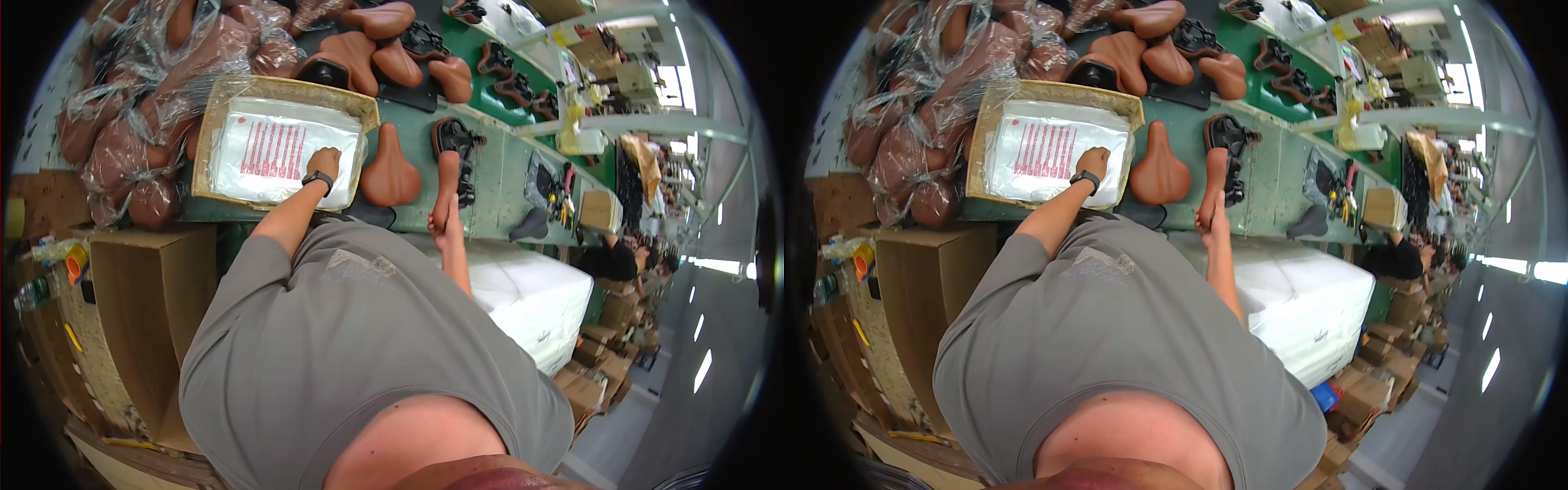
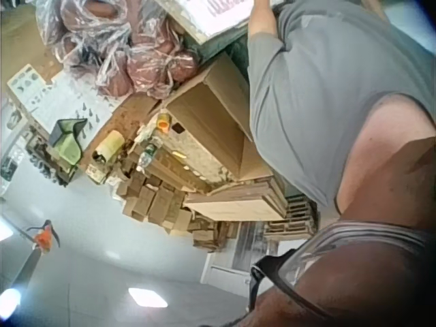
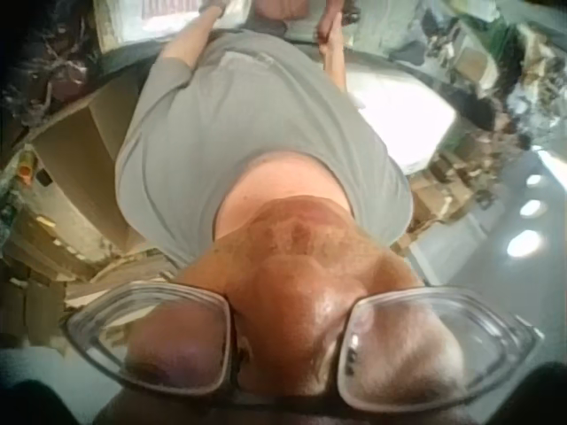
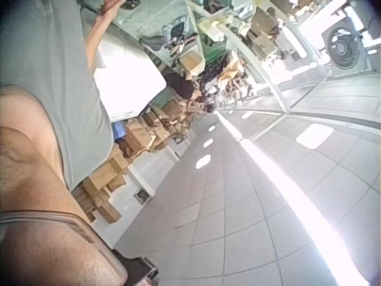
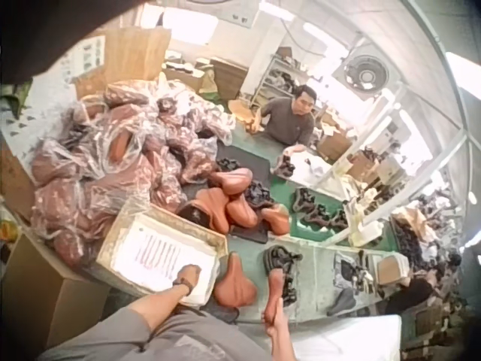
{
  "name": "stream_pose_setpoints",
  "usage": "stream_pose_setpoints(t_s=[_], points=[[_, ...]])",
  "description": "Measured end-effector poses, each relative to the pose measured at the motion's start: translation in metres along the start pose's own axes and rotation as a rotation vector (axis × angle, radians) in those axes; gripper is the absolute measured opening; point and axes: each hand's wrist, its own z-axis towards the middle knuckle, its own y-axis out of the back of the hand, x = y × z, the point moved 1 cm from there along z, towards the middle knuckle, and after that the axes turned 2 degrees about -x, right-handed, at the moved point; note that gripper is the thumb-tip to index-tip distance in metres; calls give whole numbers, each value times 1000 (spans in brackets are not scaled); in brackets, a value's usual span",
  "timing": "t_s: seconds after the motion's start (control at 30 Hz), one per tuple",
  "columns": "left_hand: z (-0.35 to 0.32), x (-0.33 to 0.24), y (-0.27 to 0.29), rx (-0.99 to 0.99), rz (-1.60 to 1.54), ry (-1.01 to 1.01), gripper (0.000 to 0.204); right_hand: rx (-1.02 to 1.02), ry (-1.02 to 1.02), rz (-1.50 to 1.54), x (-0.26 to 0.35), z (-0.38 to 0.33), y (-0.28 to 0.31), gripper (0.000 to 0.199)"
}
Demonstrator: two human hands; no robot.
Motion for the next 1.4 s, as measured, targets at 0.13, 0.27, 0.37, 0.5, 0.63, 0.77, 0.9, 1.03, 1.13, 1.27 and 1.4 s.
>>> stream_pose_setpoints(t_s=[0.13, 0.27, 0.37, 0.5, 0.63, 0.77, 0.9, 1.03, 1.13, 1.27, 1.4], points=[[2, 27, 43, 13, -445, 116, 26, -26, 593, 32, -19, -40, -55, 55], [-24, 3, 130, 11, -876, 306, 15, 442, 412, 39, 22, -78, -118, 69], [-46, -9, 181, -31, -861, 203, 22, 621, 210, -61, 38, -82, -160, 65], [-83, -51, 234, -120, -455, -159, 20, 881, -120, -94, 39, -114, -243, 51], [-109, -69, 259, 169, -392, -38, 25, 995, -236, -305, 32, -115, -305, 42], [-146, -72, 282, 104, -1235, 389, 24, 921, -272, -200, 32, -126, -317, 40], [-140, -27, 287, -256, -2218, 477, 22, 936, -164, -137, 55, -141, -308, 46], [-121, -10, 373, -38, -2215, 266, 13, 998, -12, 81, 76, -142, -274, 58], [-102, -19, 356, 56, -1731, 426, 20, 1001, 245, -292, 92, -145, -249, 65], [-69, -143, 362, -175, -1171, 164, 21, 626, 840, -1029, 73, -136, -254, 117], [-81, -182, 357, 407, -845, -538, 33, 497, 525, -713, 61, -119, -268, 115]])
